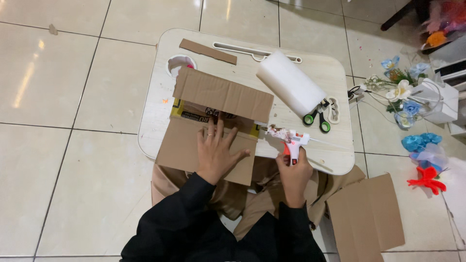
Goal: The person assembles a cardboard box by applying hot glue to a white foam roll and attaching it to the cardboard edges. They fold the flaps, press the glued sections, and repeatedly adjust the box structure on a low white table.
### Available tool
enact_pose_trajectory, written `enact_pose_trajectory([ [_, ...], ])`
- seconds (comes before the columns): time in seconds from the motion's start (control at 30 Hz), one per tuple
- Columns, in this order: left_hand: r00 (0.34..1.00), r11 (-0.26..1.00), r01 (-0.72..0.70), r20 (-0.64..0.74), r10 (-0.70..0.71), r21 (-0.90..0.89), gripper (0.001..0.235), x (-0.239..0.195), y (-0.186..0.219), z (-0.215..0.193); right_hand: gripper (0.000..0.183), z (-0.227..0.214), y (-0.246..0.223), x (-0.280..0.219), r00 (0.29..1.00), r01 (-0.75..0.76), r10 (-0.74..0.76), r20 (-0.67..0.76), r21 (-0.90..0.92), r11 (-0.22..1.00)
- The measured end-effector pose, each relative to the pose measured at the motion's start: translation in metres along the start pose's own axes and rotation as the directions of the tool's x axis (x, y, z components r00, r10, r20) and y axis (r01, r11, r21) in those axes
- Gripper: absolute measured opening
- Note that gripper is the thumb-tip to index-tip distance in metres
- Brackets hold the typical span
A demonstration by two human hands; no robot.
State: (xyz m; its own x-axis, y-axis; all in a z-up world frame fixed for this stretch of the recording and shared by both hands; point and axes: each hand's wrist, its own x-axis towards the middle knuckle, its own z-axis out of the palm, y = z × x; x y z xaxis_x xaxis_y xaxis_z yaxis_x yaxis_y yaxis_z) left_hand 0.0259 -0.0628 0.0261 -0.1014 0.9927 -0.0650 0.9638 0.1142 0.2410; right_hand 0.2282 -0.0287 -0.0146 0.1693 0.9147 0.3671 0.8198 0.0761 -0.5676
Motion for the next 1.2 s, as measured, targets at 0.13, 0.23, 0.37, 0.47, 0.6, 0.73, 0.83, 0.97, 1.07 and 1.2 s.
enact_pose_trajectory([
  [0.13, 0.999, 0.994, 0.016, 0.042, -0.020, 0.107, 0.079, 0.002, 0.011, -0.003, 0.029, 0.004, -0.008, 0.005, 1.000, -0.007, 0.007, -0.003, -0.006, 1.000],
  [0.23, 1.000, 0.992, -0.023, -0.011, 0.025, 0.120, 0.078, 0.008, 0.005, -0.001, 0.026, 0.004, -0.006, 0.008, 0.997, -0.058, 0.054, 0.060, 0.076, 0.995],
  [0.37, 0.988, 0.991, -0.136, -0.068, 0.136, 0.016, 0.065, 0.020, -0.014, 0.003, 0.029, 0.005, -0.002, 0.009, 0.993, -0.090, 0.083, 0.082, 0.082, 0.993],
  [0.47, 0.964, 0.964, -0.249, -0.074, 0.256, 0.090, 0.060, 0.028, -0.022, 0.006, 0.031, 0.001, -0.002, 0.012, 0.991, -0.097, 0.087, 0.106, 0.095, 0.991],
  [0.6, 0.691, 0.728, -0.593, -0.248, 0.679, 0.342, 0.012, 0.029, -0.025, -0.020, 0.034, 0.000, 0.000, 0.016, 0.985, -0.098, 0.085, 0.149, 0.085, 0.992],
  [0.73, 0.484, 0.625, -0.718, -0.425, 0.765, 0.306, 0.007, 0.050, -0.012, -0.053, 0.033, -0.001, -0.004, 0.015, 0.980, -0.114, 0.100, 0.171, 0.076, 0.991],
  [0.83, 0.696, 0.754, -0.649, -0.324, 0.641, 0.096, 0.056, 0.076, -0.002, -0.070, 0.033, -0.002, -0.002, 0.016, 0.974, -0.153, 0.134, 0.185, 0.092, 0.984],
  [0.97, 0.758, 0.757, -0.626, -0.080, 0.647, 0.189, 0.076, 0.121, 0.003, -0.045, 0.035, -0.005, 0.001, 0.020, 0.974, -0.154, 0.134, 0.180, 0.102, 0.983],
  [1.07, 0.782, 0.775, -0.620, 0.013, 0.624, 0.123, 0.067, 0.140, 0.000, -0.026, 0.040, -0.004, 0.004, 0.022, 0.986, -0.117, 0.106, 0.126, 0.087, 0.989],
  [1.2, 0.817, 0.817, -0.574, 0.109, 0.566, 0.058, 0.061, 0.150, -0.002, -0.020, 0.044, -0.005, 0.000, 0.025, 0.999, 0.007, -0.008, 0.039, 0.029, 1.000],
])
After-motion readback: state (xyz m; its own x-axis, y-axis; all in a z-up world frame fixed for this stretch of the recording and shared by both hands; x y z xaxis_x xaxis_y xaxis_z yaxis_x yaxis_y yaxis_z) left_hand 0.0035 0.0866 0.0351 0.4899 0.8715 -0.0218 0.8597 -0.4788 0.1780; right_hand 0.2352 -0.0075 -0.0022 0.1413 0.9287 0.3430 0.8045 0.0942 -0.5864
